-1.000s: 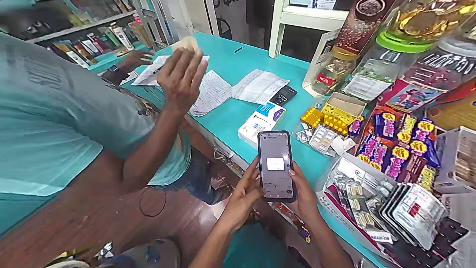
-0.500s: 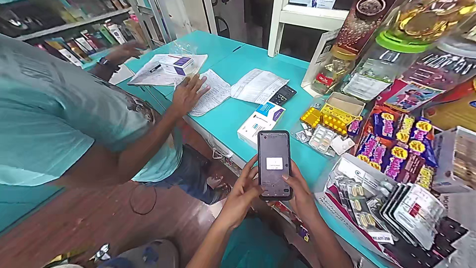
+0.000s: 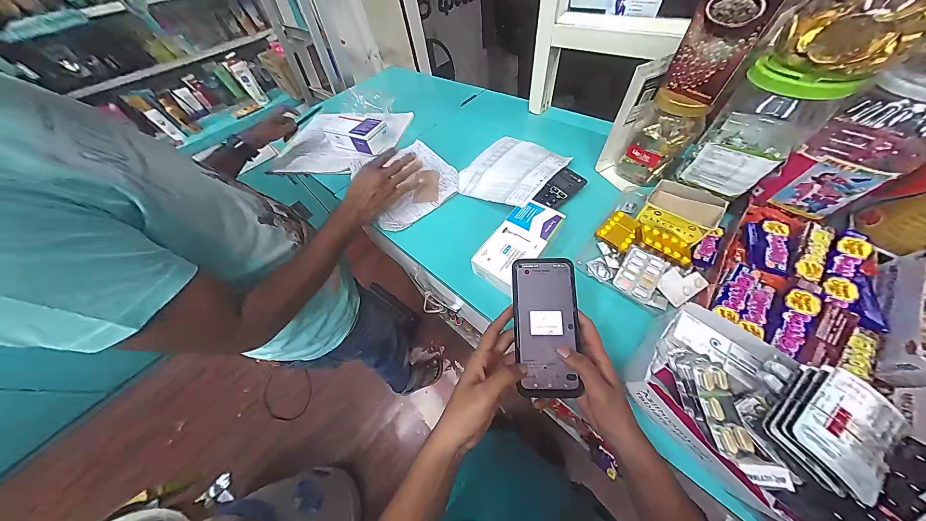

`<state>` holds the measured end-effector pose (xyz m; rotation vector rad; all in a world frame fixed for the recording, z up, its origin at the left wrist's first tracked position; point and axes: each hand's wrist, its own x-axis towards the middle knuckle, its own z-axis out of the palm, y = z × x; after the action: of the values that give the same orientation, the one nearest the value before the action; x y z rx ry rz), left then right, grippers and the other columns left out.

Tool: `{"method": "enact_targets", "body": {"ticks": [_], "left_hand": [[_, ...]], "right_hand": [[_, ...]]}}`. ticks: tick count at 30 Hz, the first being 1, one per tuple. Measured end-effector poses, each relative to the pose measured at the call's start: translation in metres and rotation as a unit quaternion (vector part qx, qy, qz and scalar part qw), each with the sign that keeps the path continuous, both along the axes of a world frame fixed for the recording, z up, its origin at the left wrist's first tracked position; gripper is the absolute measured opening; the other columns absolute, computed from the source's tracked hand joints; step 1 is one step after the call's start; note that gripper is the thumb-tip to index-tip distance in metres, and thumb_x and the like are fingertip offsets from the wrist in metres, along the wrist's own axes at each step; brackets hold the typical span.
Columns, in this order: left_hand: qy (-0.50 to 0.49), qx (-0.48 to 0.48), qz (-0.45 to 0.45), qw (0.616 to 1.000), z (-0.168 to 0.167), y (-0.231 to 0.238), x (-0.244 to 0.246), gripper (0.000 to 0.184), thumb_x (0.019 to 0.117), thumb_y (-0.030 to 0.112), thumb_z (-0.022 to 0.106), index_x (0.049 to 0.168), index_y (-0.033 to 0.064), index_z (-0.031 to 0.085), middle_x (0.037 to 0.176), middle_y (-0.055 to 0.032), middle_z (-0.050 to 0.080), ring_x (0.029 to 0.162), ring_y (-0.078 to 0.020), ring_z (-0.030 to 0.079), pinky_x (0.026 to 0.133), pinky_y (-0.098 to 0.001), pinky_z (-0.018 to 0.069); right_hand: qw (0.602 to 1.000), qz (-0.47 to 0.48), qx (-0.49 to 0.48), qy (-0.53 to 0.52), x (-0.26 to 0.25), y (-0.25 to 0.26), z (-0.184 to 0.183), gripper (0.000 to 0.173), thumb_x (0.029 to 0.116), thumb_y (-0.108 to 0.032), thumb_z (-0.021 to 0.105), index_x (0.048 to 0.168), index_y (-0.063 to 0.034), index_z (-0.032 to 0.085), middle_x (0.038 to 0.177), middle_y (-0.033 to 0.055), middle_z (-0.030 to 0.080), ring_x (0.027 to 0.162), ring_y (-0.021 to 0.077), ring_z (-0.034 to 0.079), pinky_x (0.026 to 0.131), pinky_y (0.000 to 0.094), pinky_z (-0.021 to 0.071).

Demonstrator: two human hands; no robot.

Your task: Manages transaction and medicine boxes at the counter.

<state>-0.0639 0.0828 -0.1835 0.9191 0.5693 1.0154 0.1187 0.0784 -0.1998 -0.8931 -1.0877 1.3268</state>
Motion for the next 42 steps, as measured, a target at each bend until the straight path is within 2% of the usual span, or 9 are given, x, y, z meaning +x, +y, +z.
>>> {"method": "enact_targets", "body": {"ticks": [6, 11, 16, 22, 25, 28, 32, 37, 42], "left_hand": [[0.003, 0.008, 0.004, 1.000, 0.000, -0.001, 0.001, 0.076, 0.0980, 0.003, 0.052, 0.161, 0.0050, 0.009, 0.149, -0.0088, 0.051, 0.122, -0.0201, 0.063, 0.098, -0.0417, 0.0563], [0.005, 0.016, 0.011, 1.000, -0.002, -0.001, 0.002, 0.078, 0.0982, 0.000, 0.054, 0.161, 0.0041, 0.008, 0.151, -0.0115, 0.050, 0.124, -0.0217, 0.062, 0.101, -0.0422, 0.0555], [-0.003, 0.030, 0.017, 0.999, -0.005, 0.001, 0.000, 0.082, 0.0944, -0.005, 0.055, 0.160, 0.0025, 0.007, 0.150, -0.0121, 0.050, 0.123, -0.0225, 0.063, 0.099, -0.0420, 0.0564], [0.032, 0.053, 0.035, 0.997, 0.002, 0.001, 0.003, 0.075, 0.0963, -0.001, 0.056, 0.158, -0.0018, 0.014, 0.145, -0.0117, 0.054, 0.118, -0.0166, 0.065, 0.098, -0.0374, 0.0565], [0.079, 0.077, 0.026, 0.994, 0.009, -0.003, 0.004, 0.069, 0.1002, 0.007, 0.055, 0.158, -0.0040, 0.019, 0.144, -0.0135, 0.055, 0.117, -0.0143, 0.065, 0.097, -0.0340, 0.0560], [0.125, 0.120, 0.040, 0.984, 0.008, -0.001, 0.004, 0.063, 0.1021, 0.009, 0.054, 0.156, -0.0066, 0.025, 0.146, -0.0161, 0.052, 0.115, -0.0139, 0.066, 0.095, -0.0330, 0.0571], [0.187, 0.184, 0.105, 0.959, -0.004, 0.003, 0.001, 0.048, 0.1027, 0.011, 0.055, 0.146, -0.0075, 0.045, 0.142, -0.0186, 0.058, 0.112, -0.0143, 0.068, 0.094, -0.0323, 0.0578], [0.195, 0.247, 0.237, 0.919, -0.011, 0.024, -0.007, 0.026, 0.1038, 0.012, 0.055, 0.121, -0.0034, 0.067, 0.112, -0.0091, 0.074, 0.099, -0.0094, 0.072, 0.087, -0.0266, 0.0597], [0.177, 0.233, 0.289, 0.912, -0.018, 0.046, -0.004, 0.019, 0.1038, 0.010, 0.054, 0.111, -0.0004, 0.069, 0.092, -0.0005, 0.074, 0.080, -0.0001, 0.068, 0.075, -0.0183, 0.0571]], "right_hand": [[1.000, 0.002, -0.007, 0.009, -0.001, 0.001, 0.001, 0.060, 0.0979, -0.011, 0.048, 0.152, 0.0007, 0.025, 0.127, 0.0021, 0.065, 0.107, 0.0096, 0.070, 0.088, 0.0276, 0.0618], [0.999, 0.028, -0.016, 0.036, 0.002, -0.001, 0.002, 0.063, 0.0969, -0.008, 0.045, 0.155, -0.0010, 0.021, 0.128, 0.0024, 0.066, 0.104, 0.0139, 0.072, 0.075, 0.0334, 0.0661], [0.993, 0.080, -0.006, 0.083, 0.005, 0.001, -0.001, 0.077, 0.0873, -0.001, 0.044, 0.157, -0.0007, 0.012, 0.136, 0.0018, 0.061, 0.111, 0.0158, 0.070, 0.079, 0.0374, 0.0657], [0.998, 0.029, 0.015, 0.055, 0.002, 0.001, -0.004, 0.076, 0.0899, -0.009, 0.055, 0.156, -0.0018, 0.019, 0.136, 0.0002, 0.062, 0.113, 0.0112, 0.068, 0.092, 0.0325, 0.0614], [0.997, -0.010, -0.001, 0.075, 0.001, -0.005, 0.001, 0.064, 0.0909, -0.014, 0.058, 0.146, -0.0076, 0.027, 0.124, -0.0041, 0.067, 0.103, 0.0103, 0.072, 0.084, 0.0311, 0.0636], [0.993, -0.010, -0.021, 0.114, 0.002, -0.003, 0.005, 0.061, 0.0928, -0.019, 0.061, 0.141, -0.0142, 0.025, 0.122, -0.0030, 0.068, 0.097, 0.0149, 0.074, 0.066, 0.0350, 0.0665], [0.988, 0.002, -0.040, 0.147, 0.006, 0.001, 0.002, 0.072, 0.0888, -0.031, 0.073, 0.141, -0.0182, 0.025, 0.124, -0.0028, 0.068, 0.102, 0.0169, 0.073, 0.068, 0.0384, 0.0664], [0.989, 0.006, -0.012, 0.145, 0.007, -0.002, -0.002, 0.059, 0.0933, -0.034, 0.071, 0.141, -0.0238, 0.037, 0.122, -0.0132, 0.070, 0.109, 0.0062, 0.070, 0.091, 0.0310, 0.0614], [0.992, -0.001, 0.034, 0.118, 0.007, 0.000, -0.005, 0.046, 0.0973, -0.026, 0.066, 0.139, -0.0314, 0.048, 0.125, -0.0180, 0.069, 0.114, -0.0001, 0.066, 0.100, 0.0251, 0.0550]]}}
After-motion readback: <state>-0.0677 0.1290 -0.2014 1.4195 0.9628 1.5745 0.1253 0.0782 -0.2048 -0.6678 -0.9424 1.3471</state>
